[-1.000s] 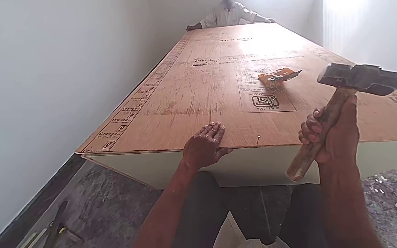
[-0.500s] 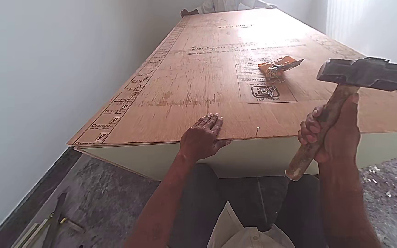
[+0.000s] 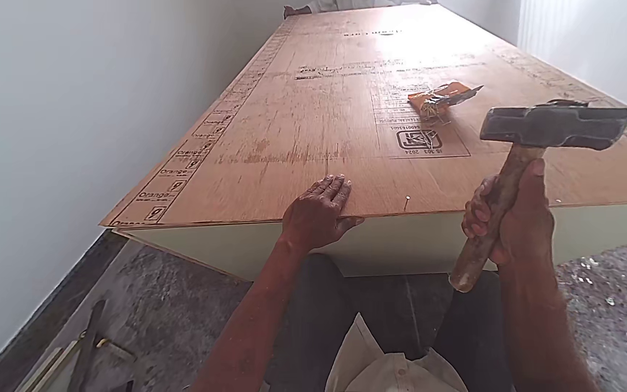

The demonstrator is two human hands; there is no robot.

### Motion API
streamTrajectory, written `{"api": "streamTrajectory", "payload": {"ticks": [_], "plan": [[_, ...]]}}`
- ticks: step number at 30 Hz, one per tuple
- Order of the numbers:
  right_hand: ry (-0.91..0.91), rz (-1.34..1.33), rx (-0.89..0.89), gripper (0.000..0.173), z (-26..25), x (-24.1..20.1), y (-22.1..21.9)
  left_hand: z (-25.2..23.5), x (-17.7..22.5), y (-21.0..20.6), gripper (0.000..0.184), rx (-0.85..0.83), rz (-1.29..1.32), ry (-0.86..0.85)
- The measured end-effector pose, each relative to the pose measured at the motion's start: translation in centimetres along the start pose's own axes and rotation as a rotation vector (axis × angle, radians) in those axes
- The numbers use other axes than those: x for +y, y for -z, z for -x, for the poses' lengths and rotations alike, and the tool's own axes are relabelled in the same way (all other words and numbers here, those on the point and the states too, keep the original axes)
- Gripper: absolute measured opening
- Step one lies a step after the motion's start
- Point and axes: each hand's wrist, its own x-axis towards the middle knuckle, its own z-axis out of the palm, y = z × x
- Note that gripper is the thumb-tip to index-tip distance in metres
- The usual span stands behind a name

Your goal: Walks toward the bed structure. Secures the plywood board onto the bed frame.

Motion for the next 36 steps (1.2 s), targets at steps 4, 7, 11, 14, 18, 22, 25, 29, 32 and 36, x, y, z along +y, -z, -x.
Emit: {"api": "streamTrajectory", "payload": {"ticks": [4,7,11,14,18,22,25,29,32,36], "plan": [[0.015,0.029,-0.022,0.067,0.3,0.3,0.0,-0.1,-0.1,0.1,0.083,-0.012,0.022,0.018],[0.032,0.049,-0.04,0.064,0.7,0.9,0.3,-0.2,-0.3,0.1,0.084,-0.003,0.034,0.013],[0.081,0.153,-0.067,0.061,2.2,2.3,1.2,0.0,-0.3,0.1,0.088,0.008,0.022,0.016],[0.2,0.263,-0.115,0.056,3.4,4.2,2.4,-0.1,-0.4,-0.1,0.086,0.038,0.005,0.008],[0.251,0.422,-0.188,0.052,4.6,4.8,3.5,-0.1,-0.3,-0.1,0.083,0.024,-0.012,-0.012],[0.206,0.573,-0.275,0.042,3.8,-0.1,3.6,-0.2,-0.4,-0.1,0.084,0.02,-0.003,0.0],[0.306,0.59,-0.411,0.039,2.3,-3.6,3.2,-0.2,-0.4,-0.2,0.085,0.016,0.011,0.013],[0.33,0.91,-0.309,0.046,1.7,-6.3,2.9,-0.3,-0.5,-0.1,0.084,0.02,0.021,0.008],[0.337,0.953,-0.279,0.048,0.6,-8.8,2.1,-0.5,-0.5,-0.1,0.085,0.02,0.01,0.004],[0.414,1.007,-0.226,0.035,-1.1,-11.4,-0.2,-0.2,-0.5,-0.3,0.085,0.025,0.013,0.01]]}}
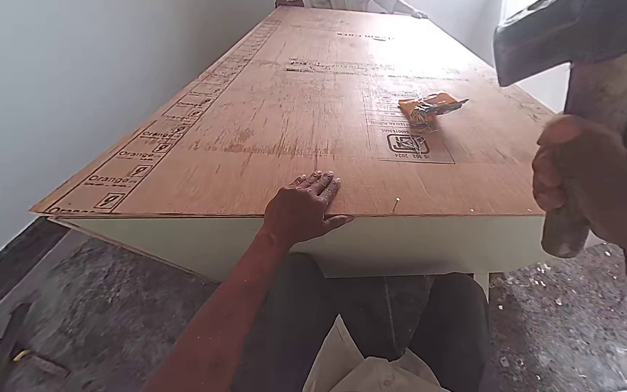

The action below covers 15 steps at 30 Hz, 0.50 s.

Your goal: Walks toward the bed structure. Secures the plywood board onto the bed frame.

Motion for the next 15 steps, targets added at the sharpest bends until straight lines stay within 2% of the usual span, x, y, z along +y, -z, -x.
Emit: {"api": "streamTrajectory", "payload": {"ticks": [2,5,6,7,9,12,14,15], "plan": [[-0.103,0.28,-0.079,0.023,-0.1,-0.6,-1.5,0.0,0.1,0.0,0.084,0.0,0.012,-0.003],[-0.281,0.61,-0.552,0.012,0.0,0.5,-4.7,0.1,0.2,-0.1,0.084,0.01,0.006,-0.013],[-0.304,0.614,-0.603,0.012,0.0,1.1,-5.0,0.1,0.3,-0.1,0.084,0.007,0.002,-0.016],[-0.314,0.572,-0.567,0.012,-0.2,1.3,-4.7,-0.1,0.1,0.1,0.084,0.0,-0.002,-0.009],[-0.278,0.407,-0.378,0.012,-0.1,0.9,-2.8,0.0,0.2,0.0,0.084,-0.003,0.001,0.001],[-0.056,0.097,0.025,0.024,-0.7,0.0,0.8,0.1,0.1,-0.2,0.084,0.026,-0.015,-0.01],[0.004,-0.142,0.241,0.017,-2.3,-1.1,2.0,0.1,0.2,-0.2,0.084,0.03,-0.015,-0.018],[0.016,-0.167,0.294,0.016,-2.7,-1.3,2.0,0.1,0.2,-0.2,0.084,0.036,-0.021,-0.024]]}}
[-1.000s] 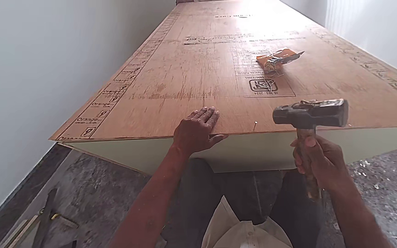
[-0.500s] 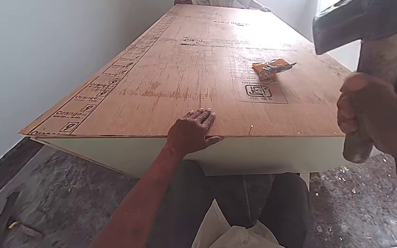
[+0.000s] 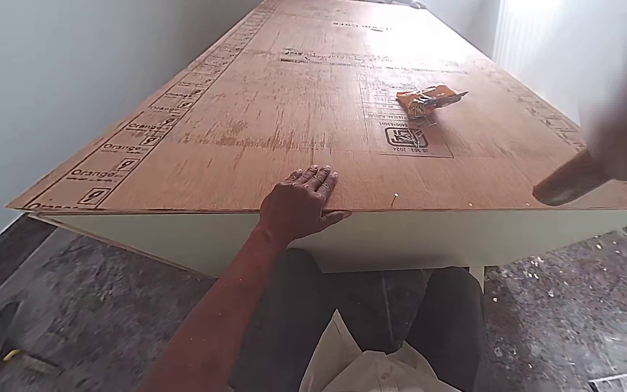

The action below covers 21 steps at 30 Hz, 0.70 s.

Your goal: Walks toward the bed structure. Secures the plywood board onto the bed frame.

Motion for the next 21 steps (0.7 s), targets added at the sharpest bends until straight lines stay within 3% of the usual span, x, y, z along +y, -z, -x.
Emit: {"api": "streamTrajectory", "payload": {"ticks": [2,5,6,7,9,12,15,16,18,21], "plan": [[0.006,0.234,-0.115,0.017,1.6,1.2,-0.7,0.0,0.0,-0.1,0.084,0.008,-0.01,-0.008],[-0.243,0.738,-0.726,0.01,5.3,3.3,-4.5,0.1,0.2,-0.2,0.085,0.004,-0.009,-0.008],[-0.326,0.807,-0.853,0.009,5.8,3.9,-5.4,0.2,0.4,-0.2,0.085,0.001,-0.006,-0.014],[-0.312,0.827,-0.868,0.009,5.2,4.1,-5.6,-0.2,0.0,0.0,0.085,0.013,-0.016,-0.014],[-0.195,0.726,-0.722,0.013,5.0,3.8,-4.0,0.2,0.2,-0.2,0.085,0.012,-0.016,-0.003],[-0.025,0.41,-0.33,0.016,2.9,1.6,-0.6,0.0,0.1,-0.1,0.085,-0.002,-0.022,-0.001],[-0.024,0.004,-0.019,0.018,-0.5,-0.3,0.2,0.1,0.2,-0.3,0.084,0.014,-0.033,-0.007],[-0.034,-0.001,0.013,0.017,-0.6,-0.3,-0.2,0.1,0.2,-0.3,0.085,0.014,-0.037,-0.009],[-0.061,0.277,-0.179,0.015,1.9,1.5,-1.4,0.1,0.1,-0.2,0.085,0.007,-0.04,-0.007],[-0.264,0.775,-0.86,0.009,5.6,4.0,-5.4,0.1,0.3,-0.2,0.085,0.02,-0.032,-0.012]]}}
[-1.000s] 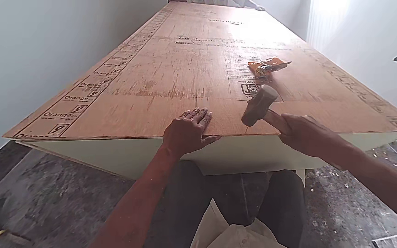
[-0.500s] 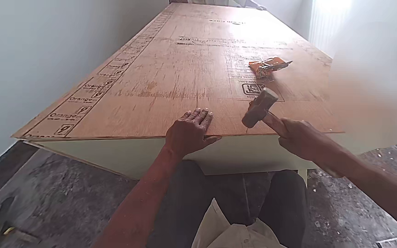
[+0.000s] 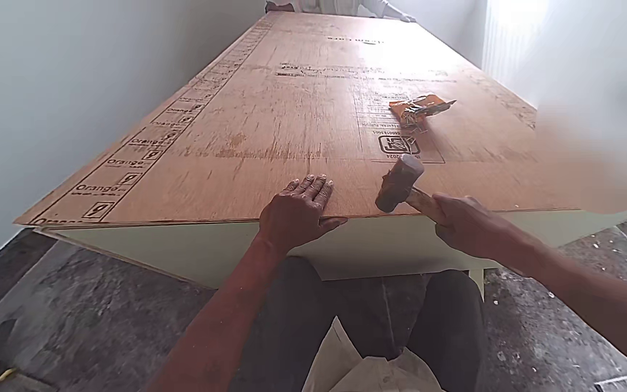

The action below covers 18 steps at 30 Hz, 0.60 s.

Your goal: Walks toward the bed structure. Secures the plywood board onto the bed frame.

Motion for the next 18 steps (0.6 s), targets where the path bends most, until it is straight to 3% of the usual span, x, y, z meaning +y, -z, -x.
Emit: {"api": "streamTrajectory", "payload": {"ticks": [1,3,7,10,12,15,16,18], "plan": [[-0.009,0.07,-0.088,0.009,-0.5,-0.2,-0.3,-0.1,-0.1,0.1,0.085,0.001,-0.002,-0.006],[0.055,0.032,0.018,0.01,-0.3,-0.1,1.0,-0.1,-0.2,0.1,0.086,0.005,-0.004,0.007],[0.261,-0.424,0.587,0.018,1.9,1.1,6.5,-0.1,-0.1,0.2,0.085,-0.008,-0.011,0.014],[0.301,-0.78,0.838,0.021,0.6,0.4,9.6,0.0,-0.1,0.0,0.084,-0.006,-0.002,0.011],[0.208,-0.522,0.724,0.017,0.6,0.3,6.9,0.0,-0.2,0.1,0.085,-0.01,0.006,0.012],[-0.021,0.046,0.026,0.01,0.2,-0.4,0.4,0.0,0.1,0.1,0.084,0.009,0.007,0.004],[-0.04,0.137,-0.086,0.011,-0.2,-0.3,-0.5,0.2,0.1,0.2,0.084,0.004,0.009,-0.004],[0.042,0.168,-0.007,0.008,-1.0,0.6,-0.3,-0.3,-0.4,0.1,0.084,0.032,-0.002,0.007]]}}
